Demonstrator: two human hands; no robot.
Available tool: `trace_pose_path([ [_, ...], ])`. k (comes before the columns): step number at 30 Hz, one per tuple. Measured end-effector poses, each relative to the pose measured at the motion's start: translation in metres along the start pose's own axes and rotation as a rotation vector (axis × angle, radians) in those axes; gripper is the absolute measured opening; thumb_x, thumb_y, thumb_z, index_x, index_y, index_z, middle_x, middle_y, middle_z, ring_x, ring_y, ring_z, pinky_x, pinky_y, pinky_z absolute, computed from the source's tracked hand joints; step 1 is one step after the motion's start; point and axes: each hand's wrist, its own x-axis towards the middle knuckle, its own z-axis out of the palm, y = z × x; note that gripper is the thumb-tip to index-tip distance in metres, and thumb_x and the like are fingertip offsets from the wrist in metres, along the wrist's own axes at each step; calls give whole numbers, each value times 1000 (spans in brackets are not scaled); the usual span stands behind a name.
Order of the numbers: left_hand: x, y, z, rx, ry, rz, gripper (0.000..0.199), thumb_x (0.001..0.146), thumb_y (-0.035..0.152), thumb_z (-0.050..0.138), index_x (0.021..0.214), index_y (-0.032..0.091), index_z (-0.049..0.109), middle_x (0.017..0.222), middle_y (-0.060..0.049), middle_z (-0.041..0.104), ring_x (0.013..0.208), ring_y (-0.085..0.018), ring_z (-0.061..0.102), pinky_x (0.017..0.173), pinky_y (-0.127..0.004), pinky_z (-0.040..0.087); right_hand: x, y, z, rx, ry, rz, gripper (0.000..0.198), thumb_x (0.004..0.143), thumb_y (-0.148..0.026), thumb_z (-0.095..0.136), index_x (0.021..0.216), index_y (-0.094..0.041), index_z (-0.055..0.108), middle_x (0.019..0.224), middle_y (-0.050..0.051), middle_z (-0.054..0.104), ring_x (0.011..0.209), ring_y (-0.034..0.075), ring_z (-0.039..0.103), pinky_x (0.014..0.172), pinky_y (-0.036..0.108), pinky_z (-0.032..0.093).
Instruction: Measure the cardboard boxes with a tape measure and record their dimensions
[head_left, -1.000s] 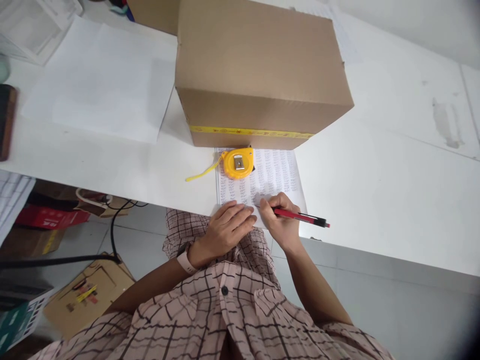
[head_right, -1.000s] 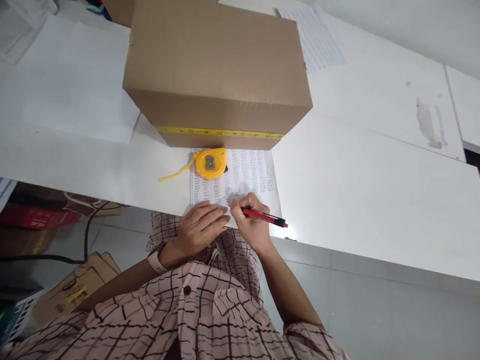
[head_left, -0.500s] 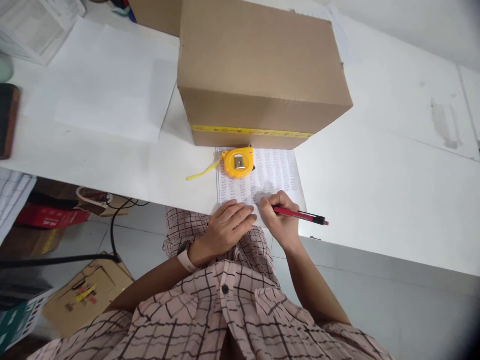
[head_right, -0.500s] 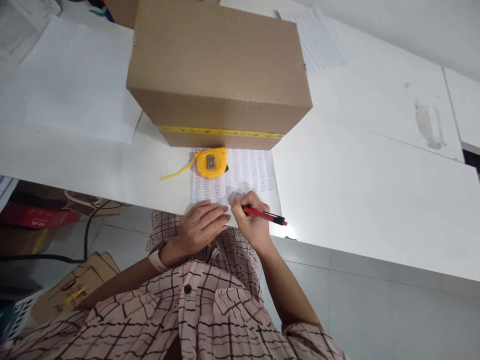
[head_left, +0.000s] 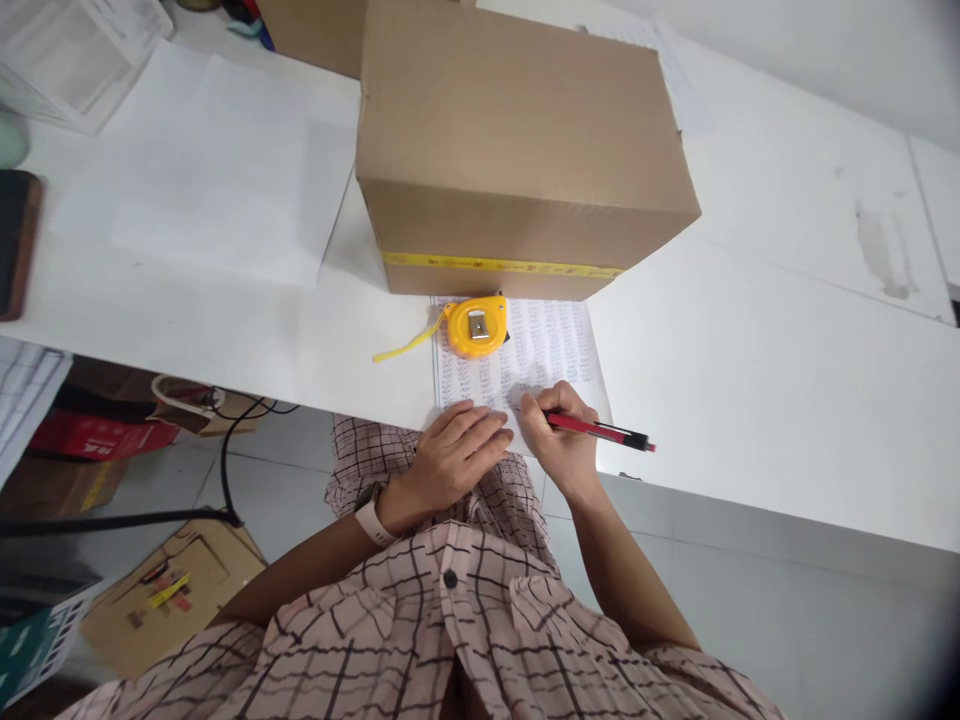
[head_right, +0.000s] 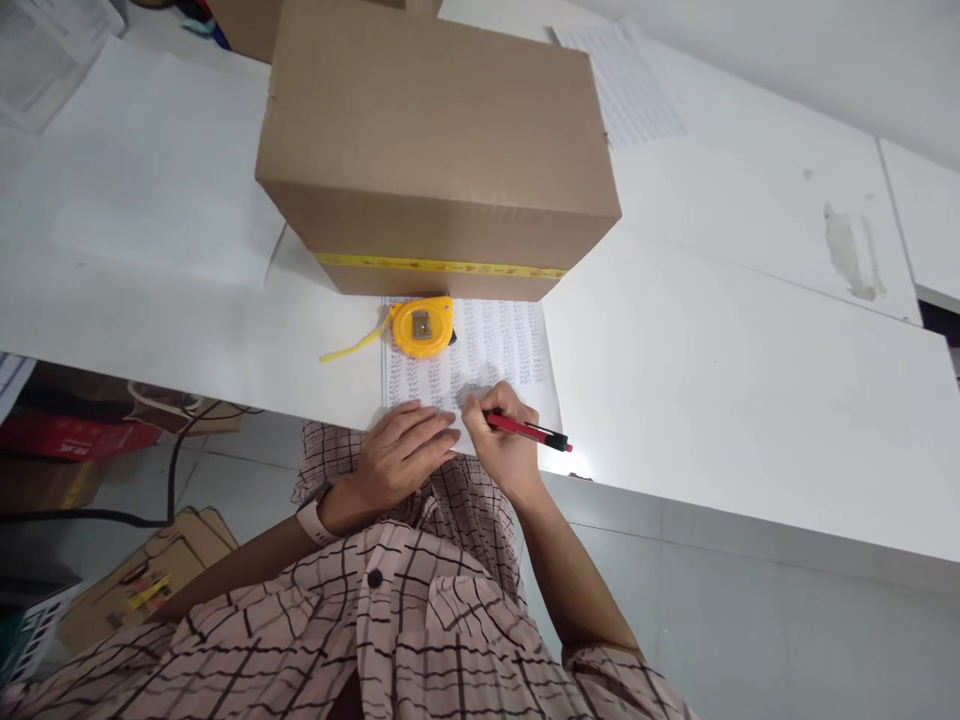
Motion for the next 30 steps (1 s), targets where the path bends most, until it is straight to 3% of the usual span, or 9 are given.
trace_pose_path([
  [21,-1,-1,0,-3,-15,-9,14,95,20,66,108,18,70,112,-4,76,107,-20,67,106,-40,53,0,1,2,-7,19,15,33,88,-31,63,65,-22,41,57,-7,44,53,9,39,54,26,34],
  [25,-2,1,1,-24,-31,-18,15,95,21,65,109,19,70,114,-5,76,108,-20,67,106,-41,52,-1,1,1,-8,77,32,33,89,-33,62,66,-23,41,58,-7,44,54,10,38,54,26,33],
  [28,2,4,-5,-85,-49,-56,13,96,21,64,107,20,70,113,-5,75,107,-20,67,104,-43,53,7,3,-10,-51,166,4,27,90,-37,62,73,-23,47,65,-5,48,58,11,43,57,27,37],
  [30,11,3,-16,-193,-74,-128,10,96,21,63,103,18,69,111,-7,75,105,-20,67,100,-42,55,17,6,-22,-170,157,-88,17,91,-38,61,85,-23,56,78,-1,56,68,14,50,65,30,42],
])
